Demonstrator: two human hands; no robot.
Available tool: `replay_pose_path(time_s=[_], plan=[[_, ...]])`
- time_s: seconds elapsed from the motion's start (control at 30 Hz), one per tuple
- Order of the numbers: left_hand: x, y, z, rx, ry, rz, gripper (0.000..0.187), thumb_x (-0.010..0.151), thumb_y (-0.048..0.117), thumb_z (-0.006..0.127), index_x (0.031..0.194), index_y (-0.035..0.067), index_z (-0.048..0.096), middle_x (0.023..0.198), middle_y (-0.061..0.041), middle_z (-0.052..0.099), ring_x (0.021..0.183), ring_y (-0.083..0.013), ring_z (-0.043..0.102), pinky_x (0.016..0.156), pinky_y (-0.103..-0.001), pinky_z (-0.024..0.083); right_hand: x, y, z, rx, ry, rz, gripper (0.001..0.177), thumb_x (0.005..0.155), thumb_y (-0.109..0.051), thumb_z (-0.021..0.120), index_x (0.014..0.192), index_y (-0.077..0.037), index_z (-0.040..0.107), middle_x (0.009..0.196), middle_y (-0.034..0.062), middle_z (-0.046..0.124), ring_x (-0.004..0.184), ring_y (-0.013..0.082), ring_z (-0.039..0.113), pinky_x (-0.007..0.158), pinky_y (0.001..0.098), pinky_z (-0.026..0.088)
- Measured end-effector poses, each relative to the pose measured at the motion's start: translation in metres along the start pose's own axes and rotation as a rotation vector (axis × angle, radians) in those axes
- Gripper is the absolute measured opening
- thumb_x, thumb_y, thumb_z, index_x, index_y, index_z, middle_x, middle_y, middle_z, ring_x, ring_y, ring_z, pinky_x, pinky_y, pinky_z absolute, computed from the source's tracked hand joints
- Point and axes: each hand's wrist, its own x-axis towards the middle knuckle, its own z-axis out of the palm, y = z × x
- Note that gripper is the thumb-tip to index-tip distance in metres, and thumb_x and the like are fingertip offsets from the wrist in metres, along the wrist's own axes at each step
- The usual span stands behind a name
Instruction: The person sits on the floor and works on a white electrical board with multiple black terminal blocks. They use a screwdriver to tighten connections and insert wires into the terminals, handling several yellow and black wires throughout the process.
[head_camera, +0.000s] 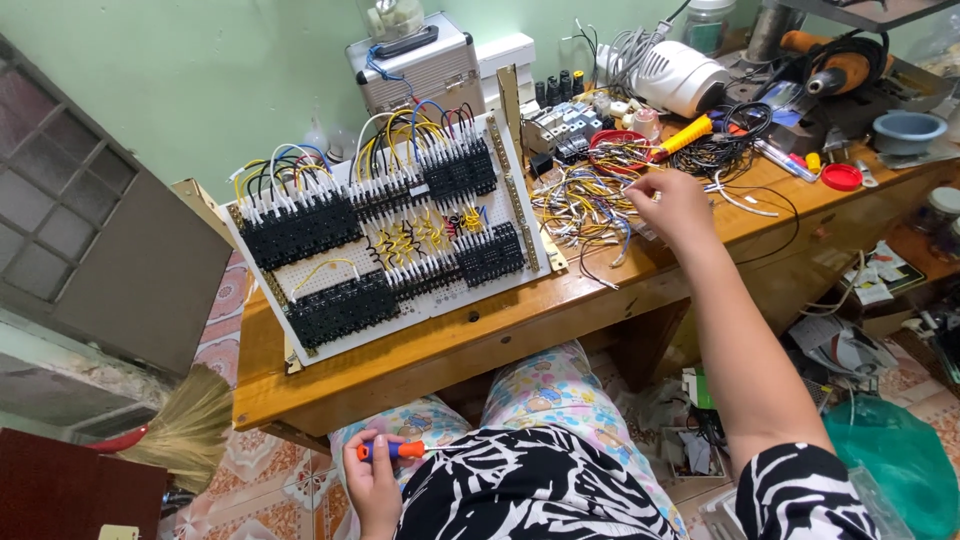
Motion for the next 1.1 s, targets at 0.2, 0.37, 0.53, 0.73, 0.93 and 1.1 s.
replay_pose_path(time_s=[0.2, 0.37, 0.53, 0.73, 0.93, 1.1], plan=[[0.004, -0.007, -0.002, 0.012, 0.012, -0.008, 0.019, 0.105, 0.016, 0.051, 0.121, 0.005, 0.052, 0.095, -0.024, 0.073, 0.088, -0.0315, 0.072, 0.066, -0.037, 0.062, 0.041, 0.012, 0.045, -0.365, -0.049, -0.353, 0.026, 0.091, -0.038, 0.079, 0.106, -0.018, 0.081, 0.096, 0.0066, 0.072, 0.092, 0.0294, 0.064, 0.068, 0.0432, 0.050], [0.004, -0.007, -0.003, 0.041, 0.007, 0.013, 0.019, 0.104, 0.018, 0.052, 0.118, 0.006, 0.053, 0.093, -0.022, 0.074, 0.084, -0.0286, 0.072, 0.065, -0.035, 0.061, 0.051, -0.007, 0.042, -0.369, -0.072, -0.279, 0.017, 0.089, -0.031, 0.076, 0.093, -0.017, 0.083, 0.095, 0.0040, 0.076, 0.091, 0.0267, 0.067, 0.074, 0.0453, 0.052], [0.003, -0.005, -0.003, 0.063, -0.004, 0.011, 0.019, 0.103, 0.018, 0.052, 0.119, 0.007, 0.053, 0.094, -0.022, 0.075, 0.084, -0.0287, 0.072, 0.064, -0.035, 0.062, 0.049, -0.028, 0.014, -0.075, -0.196, -0.052, 0.014, 0.090, -0.019, 0.073, 0.089, -0.006, 0.077, 0.095, 0.0098, 0.071, 0.087, 0.0255, 0.064, 0.076, 0.0422, 0.051], [0.006, -0.013, -0.004, 0.000, -0.025, 0.065, 0.020, 0.103, 0.019, 0.052, 0.117, 0.006, 0.052, 0.090, -0.021, 0.074, 0.080, -0.0265, 0.069, 0.060, -0.033, 0.062, 0.049, -0.037, -0.008, 0.221, -0.215, 0.089, 0.022, 0.087, -0.029, 0.086, 0.096, -0.009, 0.079, 0.086, 0.0049, 0.072, 0.078, 0.0167, 0.060, 0.068, 0.0332, 0.046], [0.005, -0.009, -0.005, 0.064, -0.015, 0.037, 0.021, 0.102, 0.021, 0.054, 0.117, 0.007, 0.055, 0.092, -0.019, 0.076, 0.081, -0.0256, 0.071, 0.063, -0.033, 0.062, 0.063, -0.013, -0.001, 0.559, -0.065, 0.086, 0.012, 0.091, -0.018, 0.083, 0.095, -0.008, 0.077, 0.083, 0.0007, 0.068, 0.082, 0.0085, 0.061, 0.078, 0.0230, 0.053], [0.006, -0.011, -0.005, 0.027, -0.024, 0.029, 0.023, 0.102, 0.021, 0.054, 0.118, 0.005, 0.054, 0.090, -0.020, 0.075, 0.076, -0.0267, 0.071, 0.061, -0.033, 0.061, 0.065, -0.005, -0.004, 0.709, 0.045, -0.104, 0.011, 0.098, -0.017, 0.079, 0.095, -0.008, 0.072, 0.089, -0.0016, 0.065, 0.081, 0.0075, 0.057, 0.079, 0.0238, 0.053]])
